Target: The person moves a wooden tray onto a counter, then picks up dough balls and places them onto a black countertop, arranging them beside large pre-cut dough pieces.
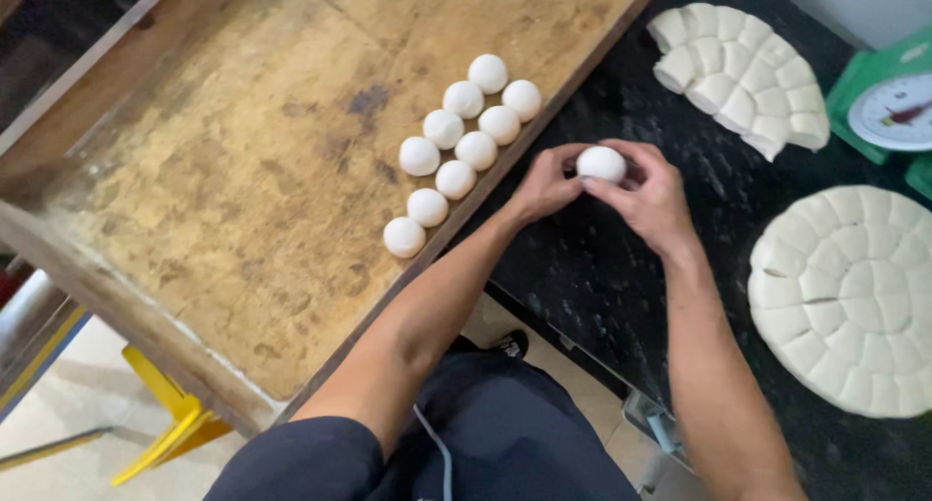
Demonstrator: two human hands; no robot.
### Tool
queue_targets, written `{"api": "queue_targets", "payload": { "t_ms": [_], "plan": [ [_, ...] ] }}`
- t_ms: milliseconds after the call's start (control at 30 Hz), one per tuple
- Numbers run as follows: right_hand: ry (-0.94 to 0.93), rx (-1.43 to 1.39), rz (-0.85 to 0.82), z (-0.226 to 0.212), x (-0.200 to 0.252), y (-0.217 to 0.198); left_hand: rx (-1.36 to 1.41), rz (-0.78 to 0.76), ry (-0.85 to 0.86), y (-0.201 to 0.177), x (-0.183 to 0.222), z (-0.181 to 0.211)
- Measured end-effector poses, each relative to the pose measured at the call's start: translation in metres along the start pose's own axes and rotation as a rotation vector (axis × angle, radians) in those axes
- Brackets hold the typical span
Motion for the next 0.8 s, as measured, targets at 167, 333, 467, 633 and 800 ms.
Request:
{"api": "queue_targets", "payload": {
  "t_ms": [167, 333, 467, 633, 800],
  "plan": [
    [-0.501, 0.346, -0.299, -0.115, -0.004, 0.159, 0.052, -0.014, -0.078, 0.001, 0.022, -0.037],
    [-0.734, 0.523, -0.436, -0.13, -0.005, 0.265, 0.014, 0.066, -0.089, 0.007, 0.019, -0.055],
    [-0.59, 0.538, -0.532, -0.112, -0.012, 0.274, 0.011, 0.055, -0.108, 0.006, 0.023, -0.058],
    [-0.329, 0.224, -0.231, -0.084, -0.038, 0.157, -0.134, 0.157, -0.02, 0.0, 0.017, -0.022],
    [-0.056, -0.023, 0.398, 0.03, -0.055, -0.031, -0.289, 0.121, -0.096, 0.012, -0.011, 0.022]
  ]
}}
Point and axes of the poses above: each hand's wrist, its own x-axis away from the middle knuckle, its own y-axis out of the palm, z = x × y, the point moved 10 cm from there along -x, towards the middle knuckle, and after that the axes turned 7 degrees about y, right-handed, at the moved point
